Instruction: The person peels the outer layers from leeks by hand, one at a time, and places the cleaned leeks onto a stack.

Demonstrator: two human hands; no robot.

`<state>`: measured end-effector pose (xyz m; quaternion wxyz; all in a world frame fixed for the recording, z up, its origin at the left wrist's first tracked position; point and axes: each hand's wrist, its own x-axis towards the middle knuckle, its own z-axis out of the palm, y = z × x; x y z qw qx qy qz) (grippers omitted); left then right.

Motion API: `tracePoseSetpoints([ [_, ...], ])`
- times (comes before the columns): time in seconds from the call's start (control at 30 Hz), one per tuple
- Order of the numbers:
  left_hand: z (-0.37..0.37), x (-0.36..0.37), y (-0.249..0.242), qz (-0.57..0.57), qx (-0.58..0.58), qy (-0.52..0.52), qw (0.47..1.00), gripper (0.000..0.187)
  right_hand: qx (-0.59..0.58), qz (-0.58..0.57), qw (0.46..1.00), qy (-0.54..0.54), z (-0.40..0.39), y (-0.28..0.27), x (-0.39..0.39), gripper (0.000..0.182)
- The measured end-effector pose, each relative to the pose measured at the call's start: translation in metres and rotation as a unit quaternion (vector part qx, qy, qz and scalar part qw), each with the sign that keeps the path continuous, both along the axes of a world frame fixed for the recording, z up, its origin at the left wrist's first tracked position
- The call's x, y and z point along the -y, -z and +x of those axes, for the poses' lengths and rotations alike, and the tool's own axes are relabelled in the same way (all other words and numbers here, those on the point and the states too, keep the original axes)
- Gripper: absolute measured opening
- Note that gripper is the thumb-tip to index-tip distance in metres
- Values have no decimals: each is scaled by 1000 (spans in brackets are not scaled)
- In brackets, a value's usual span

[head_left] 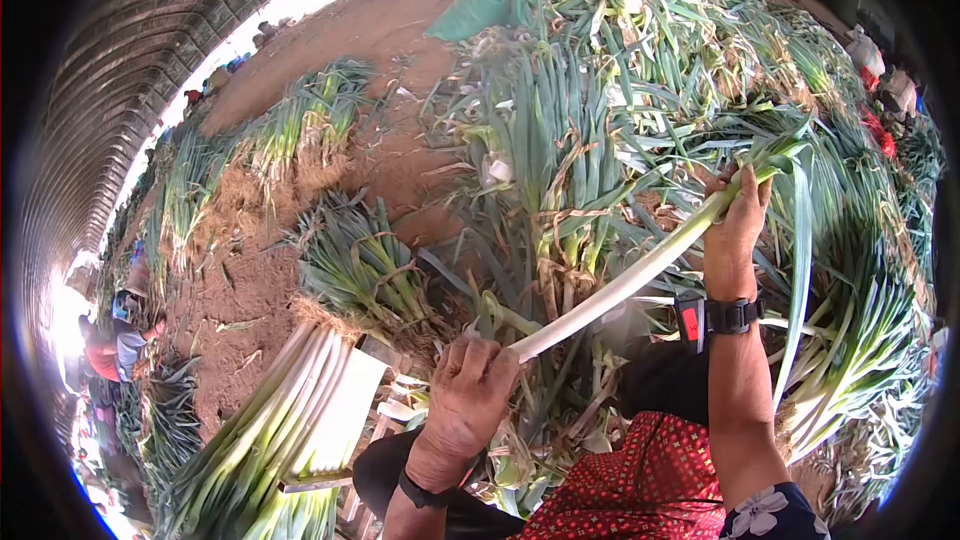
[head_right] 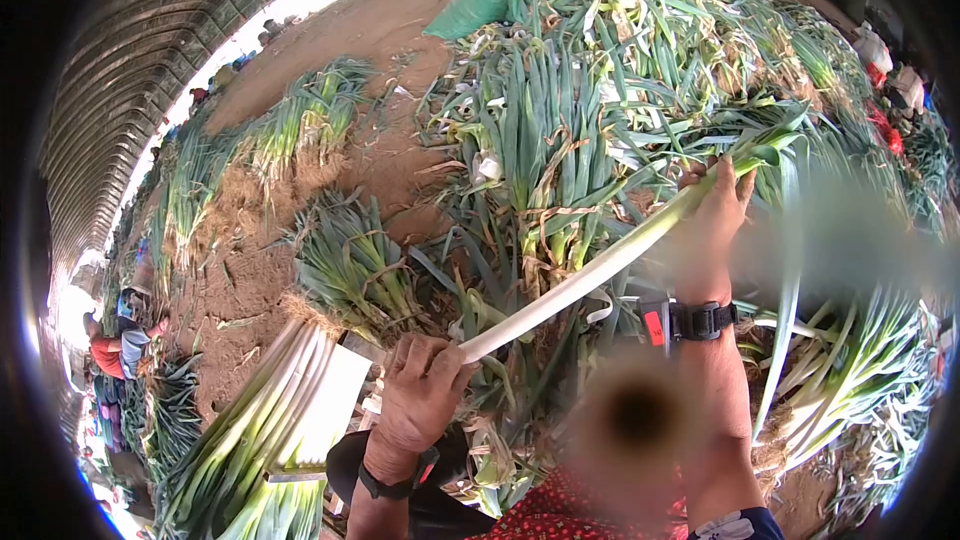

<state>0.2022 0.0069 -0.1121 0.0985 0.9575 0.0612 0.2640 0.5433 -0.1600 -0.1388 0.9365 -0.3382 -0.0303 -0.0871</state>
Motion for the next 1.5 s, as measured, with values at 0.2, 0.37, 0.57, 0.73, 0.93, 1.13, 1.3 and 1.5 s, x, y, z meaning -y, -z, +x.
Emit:
tracePoseSetpoints([
  [0.2, 0, -4, 18, 0, -65, 27, 998, 22, -2, 21, 1000, -15, -2, 0, -4, 42],
  [0.37, -4, -8, 11, 30, -43, 46, 998, 14, 15, 21, 1000, 13, -1, 0, -2, 35],
  [0.57, -23, -41, 12, -21, 176, -118, 977, 20, -52, 72, 996, 14, -4, -4, -4, 18],
  [0.73, -42, -109, 34, -133, 53, -275, 951, 42, -47, 154, 979, -128, 19, 22, 0, 9],
  [0.93, 32, -27, 70, -556, 44, 83, 826, 76, -205, 77, 900, -378, -57, 28, -46, 14],
  [1.13, 84, 21, 13, -780, 411, 66, 467, 22, -249, 10, 820, -515, -156, 29, -82, 23],
  [1.3, 31, -51, 22, -710, 547, 80, 436, 10, -209, 22, 861, -463, -150, 7, -81, 19],
  [1.5, -92, -160, -7, -480, 675, -315, 462, 25, -170, 73, 898, -400, -102, 18, -59, 14],
])
